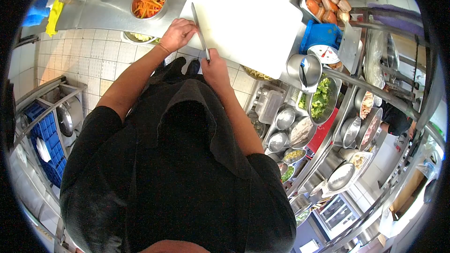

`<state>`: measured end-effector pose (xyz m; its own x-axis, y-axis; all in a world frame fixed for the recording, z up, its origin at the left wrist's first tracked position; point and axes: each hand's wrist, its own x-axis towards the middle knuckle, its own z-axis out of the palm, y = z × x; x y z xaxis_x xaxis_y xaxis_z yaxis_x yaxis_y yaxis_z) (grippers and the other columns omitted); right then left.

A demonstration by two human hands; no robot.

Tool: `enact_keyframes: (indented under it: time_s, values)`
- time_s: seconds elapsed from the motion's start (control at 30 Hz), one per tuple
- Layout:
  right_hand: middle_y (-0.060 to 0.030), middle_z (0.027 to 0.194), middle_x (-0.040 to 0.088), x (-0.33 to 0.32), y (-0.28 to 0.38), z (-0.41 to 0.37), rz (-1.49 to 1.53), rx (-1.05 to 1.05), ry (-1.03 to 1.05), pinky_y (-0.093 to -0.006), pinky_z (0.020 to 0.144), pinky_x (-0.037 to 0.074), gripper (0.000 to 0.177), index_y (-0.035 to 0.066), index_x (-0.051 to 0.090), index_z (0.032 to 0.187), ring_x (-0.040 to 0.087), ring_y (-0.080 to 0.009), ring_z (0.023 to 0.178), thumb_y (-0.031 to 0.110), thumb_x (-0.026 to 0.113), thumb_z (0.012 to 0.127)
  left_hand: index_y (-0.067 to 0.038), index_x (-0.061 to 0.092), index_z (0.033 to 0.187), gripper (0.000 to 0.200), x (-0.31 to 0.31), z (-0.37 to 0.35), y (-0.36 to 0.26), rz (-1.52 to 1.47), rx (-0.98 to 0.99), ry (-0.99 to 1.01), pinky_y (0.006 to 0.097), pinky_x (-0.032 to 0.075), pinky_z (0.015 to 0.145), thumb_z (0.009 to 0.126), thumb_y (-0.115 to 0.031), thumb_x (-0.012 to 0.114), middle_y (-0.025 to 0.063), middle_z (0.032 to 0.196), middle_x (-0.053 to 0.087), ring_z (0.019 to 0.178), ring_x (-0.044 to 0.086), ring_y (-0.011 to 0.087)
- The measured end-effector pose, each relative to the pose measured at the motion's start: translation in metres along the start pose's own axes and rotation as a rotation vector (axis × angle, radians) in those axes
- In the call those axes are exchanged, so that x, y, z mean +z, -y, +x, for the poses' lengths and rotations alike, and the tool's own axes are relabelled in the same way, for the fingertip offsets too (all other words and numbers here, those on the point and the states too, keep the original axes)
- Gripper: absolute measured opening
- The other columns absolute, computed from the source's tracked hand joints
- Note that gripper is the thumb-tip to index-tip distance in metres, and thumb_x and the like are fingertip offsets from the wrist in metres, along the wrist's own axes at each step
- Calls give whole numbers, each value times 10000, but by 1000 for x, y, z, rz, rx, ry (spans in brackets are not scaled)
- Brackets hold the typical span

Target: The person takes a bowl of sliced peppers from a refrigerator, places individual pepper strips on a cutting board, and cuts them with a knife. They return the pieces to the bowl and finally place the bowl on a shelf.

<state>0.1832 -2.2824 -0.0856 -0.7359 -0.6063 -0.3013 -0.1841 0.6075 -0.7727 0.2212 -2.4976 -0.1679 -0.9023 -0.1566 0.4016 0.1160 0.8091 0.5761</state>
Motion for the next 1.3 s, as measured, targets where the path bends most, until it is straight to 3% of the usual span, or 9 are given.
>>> enact_keyframes:
  time_s: [0.13,1.13,1.3]
  values:
    - [-348,858,626,4,0,3,-28,8,39,-594,739,463,207,-9,538,1061,605,-546,866,138,563,917,-66,734,957,118,0,0,-1,-8,4,-2,392,467,920,892,-140,671,59,1019,703,984,635,251]
    - [-369,889,617,-8,6,16,-185,82,169,-620,793,437,234,-15,479,1058,582,-569,901,183,524,943,-69,721,903,71,5,-3,-1,-31,-35,-45,386,462,891,873,-113,675,56,1048,706,958,632,243]
    - [-363,880,620,-1,-4,29,-204,-40,115,-620,784,448,224,-12,496,1052,589,-559,887,177,530,937,-75,717,912,68,5,-3,-1,-57,-37,-41,379,457,896,871,-106,672,56,1063,701,978,627,244]
